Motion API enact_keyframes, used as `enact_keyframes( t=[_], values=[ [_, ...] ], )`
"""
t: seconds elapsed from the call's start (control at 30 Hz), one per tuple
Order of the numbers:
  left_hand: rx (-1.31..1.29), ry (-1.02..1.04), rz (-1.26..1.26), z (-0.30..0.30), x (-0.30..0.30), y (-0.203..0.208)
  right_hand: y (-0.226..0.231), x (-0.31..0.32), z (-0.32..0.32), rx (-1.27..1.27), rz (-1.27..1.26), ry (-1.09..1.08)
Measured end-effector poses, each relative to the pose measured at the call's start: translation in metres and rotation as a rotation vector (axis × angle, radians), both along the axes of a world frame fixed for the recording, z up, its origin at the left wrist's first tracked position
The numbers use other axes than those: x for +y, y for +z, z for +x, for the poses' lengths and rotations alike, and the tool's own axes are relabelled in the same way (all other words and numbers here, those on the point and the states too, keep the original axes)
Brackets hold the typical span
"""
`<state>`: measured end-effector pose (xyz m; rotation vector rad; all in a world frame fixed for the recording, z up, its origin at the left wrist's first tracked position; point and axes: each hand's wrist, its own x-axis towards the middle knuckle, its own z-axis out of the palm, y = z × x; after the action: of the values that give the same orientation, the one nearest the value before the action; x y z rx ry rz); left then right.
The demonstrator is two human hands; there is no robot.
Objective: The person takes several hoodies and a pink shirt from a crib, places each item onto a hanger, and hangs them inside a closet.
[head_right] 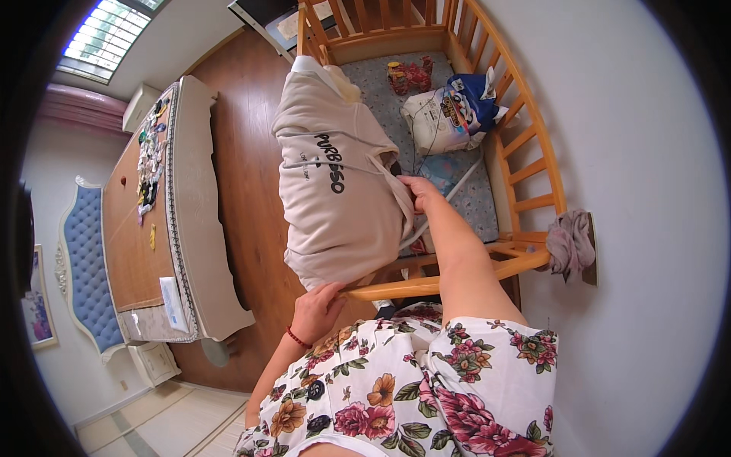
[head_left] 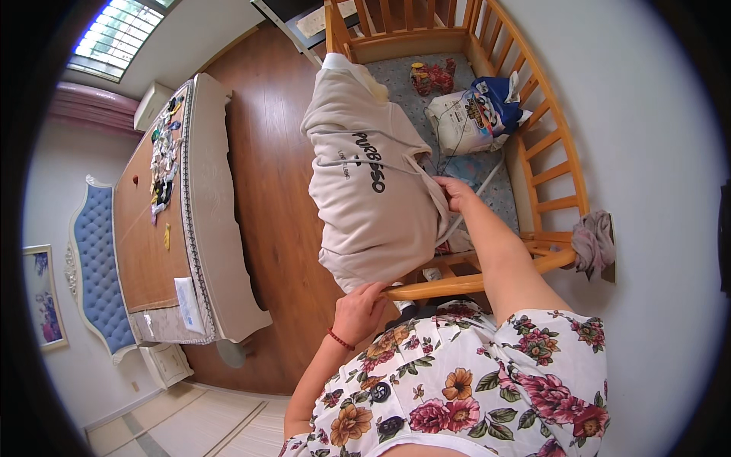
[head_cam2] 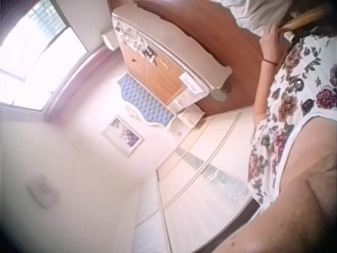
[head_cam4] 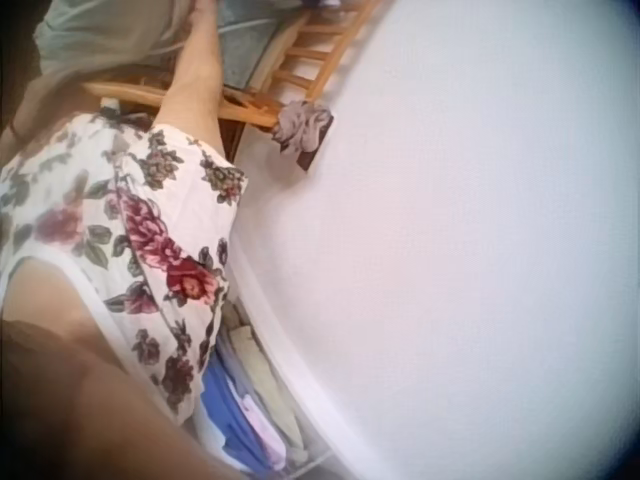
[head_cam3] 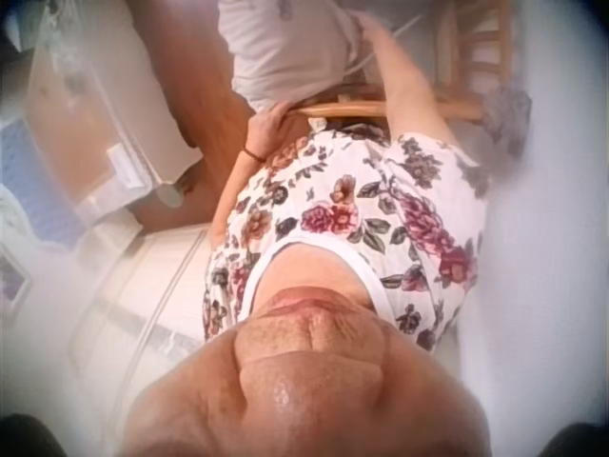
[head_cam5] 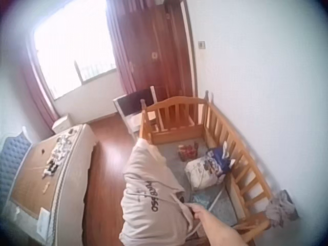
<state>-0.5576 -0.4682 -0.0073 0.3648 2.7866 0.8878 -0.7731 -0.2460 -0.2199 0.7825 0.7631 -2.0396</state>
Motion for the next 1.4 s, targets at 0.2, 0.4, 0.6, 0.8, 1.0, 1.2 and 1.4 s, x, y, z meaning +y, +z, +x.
enact_keyframes(
  t=[0.2,0.4,0.6,0.8,1.0,1.2,1.4],
  values=[
    [-0.045,0.066,0.015,0.001,0.003,-0.003,0.021,0.034,-0.002,0.042,0.004,0.043],
    [0.017,0.109,0.195,-0.008,0.007,0.004,0.129,0.059,0.007,0.312,0.013,-0.008],
    [0.087,0.101,0.463,-0.069,0.036,0.07,0.249,0.041,0.015,0.672,-0.112,0.112],
    [0.224,0.027,0.272,-0.115,0.051,0.122,0.31,-0.001,0.009,0.781,-0.223,0.236],
    [0.272,0.104,-0.036,-0.127,0.051,0.158,0.338,-0.028,-0.001,0.801,-0.232,0.354],
    [0.173,0.2,-0.117,-0.147,0.04,0.176,0.363,-0.051,-0.003,0.861,-0.158,0.316],
    [0.041,0.243,-0.023,-0.148,0.017,0.184,0.366,-0.072,-0.011,0.924,-0.169,0.403]
  ],
)
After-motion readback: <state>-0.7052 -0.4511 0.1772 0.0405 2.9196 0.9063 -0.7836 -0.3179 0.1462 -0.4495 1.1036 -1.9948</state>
